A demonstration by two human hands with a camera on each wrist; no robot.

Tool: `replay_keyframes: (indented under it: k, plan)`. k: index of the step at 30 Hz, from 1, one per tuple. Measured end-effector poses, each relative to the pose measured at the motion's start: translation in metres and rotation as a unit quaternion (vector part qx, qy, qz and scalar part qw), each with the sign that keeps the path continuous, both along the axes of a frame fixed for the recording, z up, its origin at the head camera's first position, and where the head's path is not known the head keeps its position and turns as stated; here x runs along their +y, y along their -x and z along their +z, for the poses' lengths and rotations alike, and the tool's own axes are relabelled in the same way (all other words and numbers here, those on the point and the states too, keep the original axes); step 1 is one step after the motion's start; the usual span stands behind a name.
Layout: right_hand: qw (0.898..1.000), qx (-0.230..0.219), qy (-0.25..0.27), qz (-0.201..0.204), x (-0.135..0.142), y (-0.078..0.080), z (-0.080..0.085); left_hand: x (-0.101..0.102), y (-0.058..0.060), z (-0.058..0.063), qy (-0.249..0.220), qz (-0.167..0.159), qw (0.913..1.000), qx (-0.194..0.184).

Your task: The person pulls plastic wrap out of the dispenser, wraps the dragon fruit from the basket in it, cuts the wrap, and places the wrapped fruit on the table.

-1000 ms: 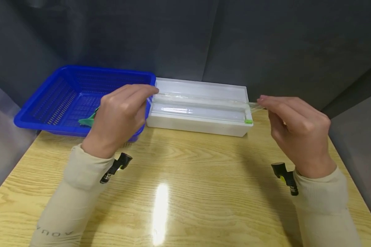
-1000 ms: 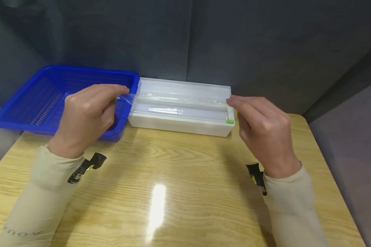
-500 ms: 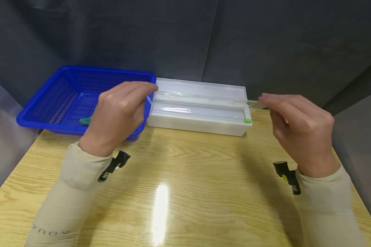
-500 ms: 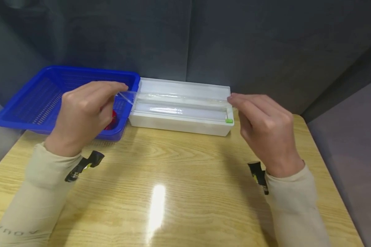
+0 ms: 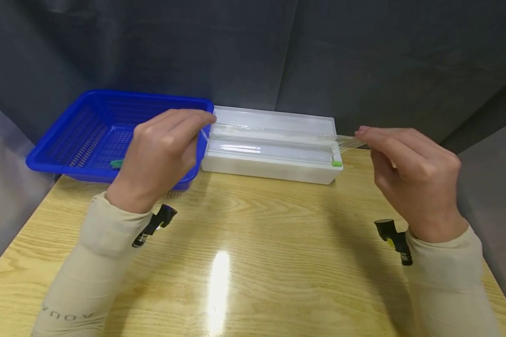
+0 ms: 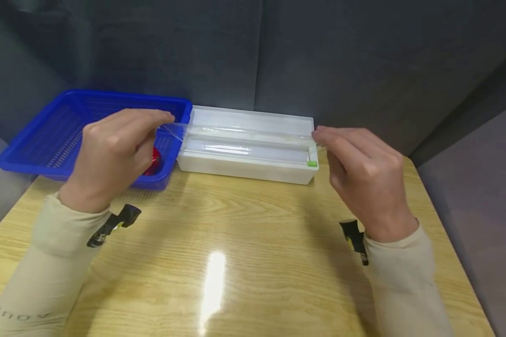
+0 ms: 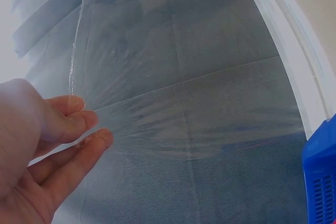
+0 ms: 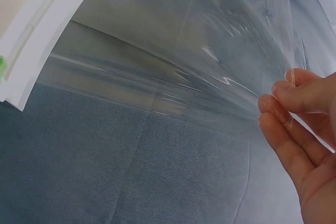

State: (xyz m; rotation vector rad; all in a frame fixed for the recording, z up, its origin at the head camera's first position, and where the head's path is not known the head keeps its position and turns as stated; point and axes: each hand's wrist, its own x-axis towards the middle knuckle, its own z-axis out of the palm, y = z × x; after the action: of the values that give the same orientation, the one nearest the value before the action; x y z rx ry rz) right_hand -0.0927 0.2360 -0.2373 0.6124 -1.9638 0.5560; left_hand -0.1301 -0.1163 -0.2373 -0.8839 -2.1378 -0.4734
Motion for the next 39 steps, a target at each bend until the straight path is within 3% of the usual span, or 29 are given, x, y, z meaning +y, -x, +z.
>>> replay_keyframes:
  k: [17,29,39]
  plan:
    - [1.0,0.003,-0.013,-0.002,0.0004,-0.0042,0.0042,-0.002,-0.0008,0.0046,0.019,-0.003,0.9997,0.015]
    - [0.999,0.006,-0.053,-0.01,0.005,-0.0082,0.0052,-0.0037,-0.007,0.0063,0.029,-0.01,0.9995,-0.005]
    - [0.998,0.015,-0.058,-0.008,0.0065,-0.0067,0.0041,-0.006,-0.0071,0.0091,0.04,-0.012,0.9991,0.003]
